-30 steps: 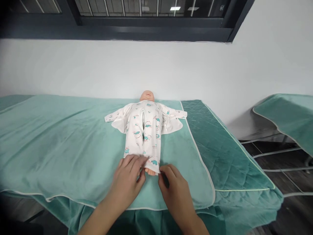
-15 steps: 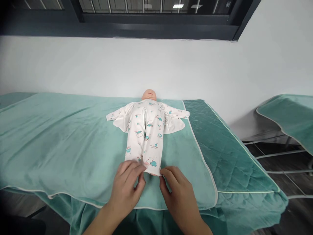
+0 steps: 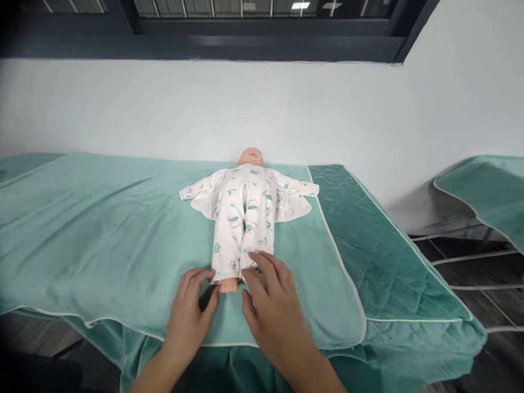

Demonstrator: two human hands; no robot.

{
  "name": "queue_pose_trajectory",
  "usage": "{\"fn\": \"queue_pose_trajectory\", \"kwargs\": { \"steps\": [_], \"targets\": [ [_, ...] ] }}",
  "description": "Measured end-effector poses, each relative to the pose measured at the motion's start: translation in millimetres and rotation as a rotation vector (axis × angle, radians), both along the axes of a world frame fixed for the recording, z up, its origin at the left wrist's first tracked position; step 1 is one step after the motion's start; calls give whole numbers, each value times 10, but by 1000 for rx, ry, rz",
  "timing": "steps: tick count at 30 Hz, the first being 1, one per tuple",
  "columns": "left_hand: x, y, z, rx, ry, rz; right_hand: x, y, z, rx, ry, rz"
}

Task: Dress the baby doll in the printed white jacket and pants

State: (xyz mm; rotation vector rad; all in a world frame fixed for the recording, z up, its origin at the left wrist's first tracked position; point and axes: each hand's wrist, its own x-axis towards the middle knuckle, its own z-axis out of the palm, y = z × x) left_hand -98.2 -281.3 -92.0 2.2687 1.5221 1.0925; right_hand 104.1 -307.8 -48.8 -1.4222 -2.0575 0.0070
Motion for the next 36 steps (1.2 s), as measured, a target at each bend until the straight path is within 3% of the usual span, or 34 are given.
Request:
{"fn": "queue_pose_trajectory", "kwargs": {
  "steps": [6, 14, 18, 23, 26, 29, 31, 33, 36],
  "targets": [
    [62, 74, 104, -42, -132, -59, -211, 175, -8, -38, -72, -109],
    [75, -23, 291, 64, -237, -140, -178, 153, 15, 53, 69, -43],
    [29, -49, 243, 89, -225, -115, -153, 69, -27, 109, 143, -13],
    [-102, -32, 101, 2, -149, -221, -57, -23, -146, 91, 126, 25],
    [-237, 172, 99, -15, -137, -193, 136, 58, -126, 111, 219, -4],
    [-326, 603, 195, 3, -59, -47, 412, 390, -96, 155, 298, -101],
    [-319, 947, 295, 50, 96, -11, 590, 724, -115, 149, 221, -153],
    [-260, 1244, 402, 72, 302, -32, 723, 1058, -165, 39, 30, -124],
    [-124, 1492, 509, 60, 535, -109, 809, 1390, -259, -50, -181, -144]
  ]
}}
